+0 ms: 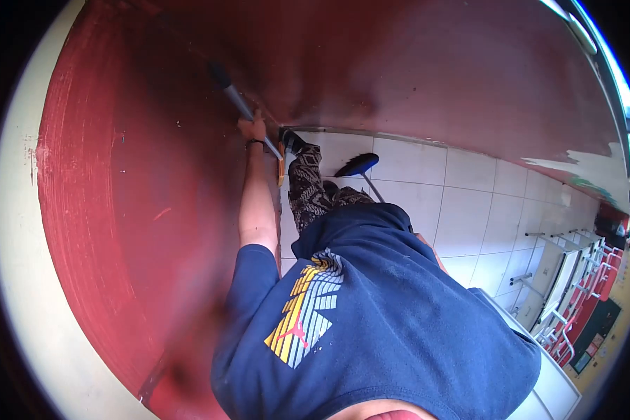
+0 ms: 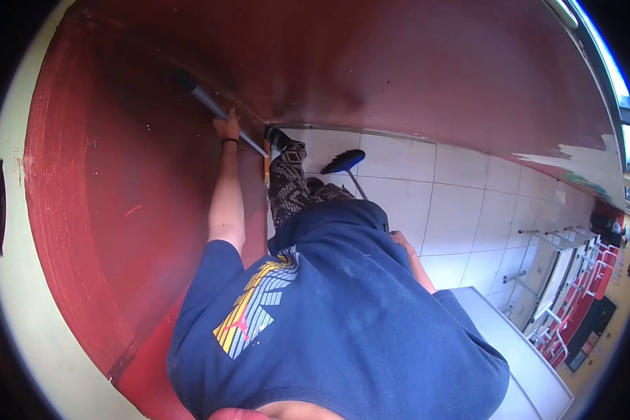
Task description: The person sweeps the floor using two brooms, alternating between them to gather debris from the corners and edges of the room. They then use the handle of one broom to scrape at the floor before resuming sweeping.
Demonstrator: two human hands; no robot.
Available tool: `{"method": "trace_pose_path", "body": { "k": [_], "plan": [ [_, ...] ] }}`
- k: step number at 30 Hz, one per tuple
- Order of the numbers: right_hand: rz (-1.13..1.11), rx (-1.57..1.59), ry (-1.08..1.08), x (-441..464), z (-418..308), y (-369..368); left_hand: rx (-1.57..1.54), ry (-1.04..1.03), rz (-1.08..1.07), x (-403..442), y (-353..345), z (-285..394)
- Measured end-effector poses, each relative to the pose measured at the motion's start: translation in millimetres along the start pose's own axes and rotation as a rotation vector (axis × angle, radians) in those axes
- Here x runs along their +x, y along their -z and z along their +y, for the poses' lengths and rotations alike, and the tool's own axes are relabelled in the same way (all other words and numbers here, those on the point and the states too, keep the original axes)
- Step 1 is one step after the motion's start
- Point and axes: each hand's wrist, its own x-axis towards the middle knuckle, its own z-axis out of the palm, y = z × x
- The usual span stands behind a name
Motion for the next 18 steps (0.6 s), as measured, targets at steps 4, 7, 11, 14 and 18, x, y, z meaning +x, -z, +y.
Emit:
{"method": "trace_pose_path", "body": {
  "k": [4,7,11,14,18],
  "plan": [
    [-0.037,-0.072,0.025,9.0,-40.3,7.9,0.486,-0.111,0.269,12.8,-8.0,-34.3],
    [-0.105,-0.157,0.037,10.7,-73.5,30.6,0.443,-0.035,0.3,-7.8,12.1,-39.0],
    [-0.176,-0.238,0.076,40.8,-118.4,42.9,0.298,-0.144,0.147,-69.0,55.4,-32.1],
    [-0.251,-0.295,0.089,46.7,-134.0,35.4,0.254,-0.081,0.032,-95.2,74.0,-34.3],
    [-0.305,-0.361,0.119,53.8,-144.8,32.8,0.296,-0.002,-0.002,-124.6,89.0,-28.7]
  ]
}}
